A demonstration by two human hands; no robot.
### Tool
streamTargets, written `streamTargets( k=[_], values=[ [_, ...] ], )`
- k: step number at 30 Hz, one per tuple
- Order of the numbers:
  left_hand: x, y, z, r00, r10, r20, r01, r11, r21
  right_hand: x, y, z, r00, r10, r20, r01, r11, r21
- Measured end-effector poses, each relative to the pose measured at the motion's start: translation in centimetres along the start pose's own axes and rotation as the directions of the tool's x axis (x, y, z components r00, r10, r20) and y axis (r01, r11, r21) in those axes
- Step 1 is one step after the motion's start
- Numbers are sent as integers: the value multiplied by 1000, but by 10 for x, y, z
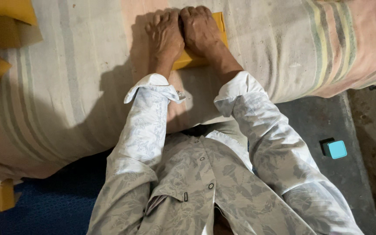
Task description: The person repeatedly folds and presses the flaps of small yellow cardboard boxes on a cloth-covered surface. They pick up each box, fold the top flaps inward, press the seams to secure them, and place the finished boxes aside. The process is repeated for multiple boxes throughout the clip.
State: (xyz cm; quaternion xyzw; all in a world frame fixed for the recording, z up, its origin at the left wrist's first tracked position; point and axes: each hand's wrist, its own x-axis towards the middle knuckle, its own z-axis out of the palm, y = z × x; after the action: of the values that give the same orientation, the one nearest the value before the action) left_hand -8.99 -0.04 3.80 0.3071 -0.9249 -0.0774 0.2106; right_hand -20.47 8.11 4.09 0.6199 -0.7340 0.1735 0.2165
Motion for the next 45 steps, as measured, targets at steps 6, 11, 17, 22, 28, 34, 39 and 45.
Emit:
streamTargets(
  k=[6,11,17,22,28,34,39,45],
  values=[
    [6,-10,8,998,-22,60,29,993,-115,6,9,-2,994,18,110,-36,985,168],
    [10,-11,7,994,-95,47,101,982,-160,15,0,-6,963,201,181,-190,979,-78],
    [3,-6,3,993,-120,-21,119,991,-58,7,-5,-3,967,249,-57,-255,930,-264],
    [4,-15,5,998,6,60,0,995,-101,4,6,0,994,27,108,-29,999,20],
    [8,-13,0,996,-63,56,69,991,-115,12,-1,-7,975,166,146,-157,985,-72],
    [4,-7,-5,982,-174,73,176,984,-21,4,-4,-9,972,236,-13,-233,949,-211],
    [3,-12,0,999,2,-33,-4,998,-55,3,0,-5,998,0,-67,-6,996,-94],
    [3,-15,3,999,-19,41,24,992,-121,6,-2,-7,983,125,135,-126,992,3]
  ],
)
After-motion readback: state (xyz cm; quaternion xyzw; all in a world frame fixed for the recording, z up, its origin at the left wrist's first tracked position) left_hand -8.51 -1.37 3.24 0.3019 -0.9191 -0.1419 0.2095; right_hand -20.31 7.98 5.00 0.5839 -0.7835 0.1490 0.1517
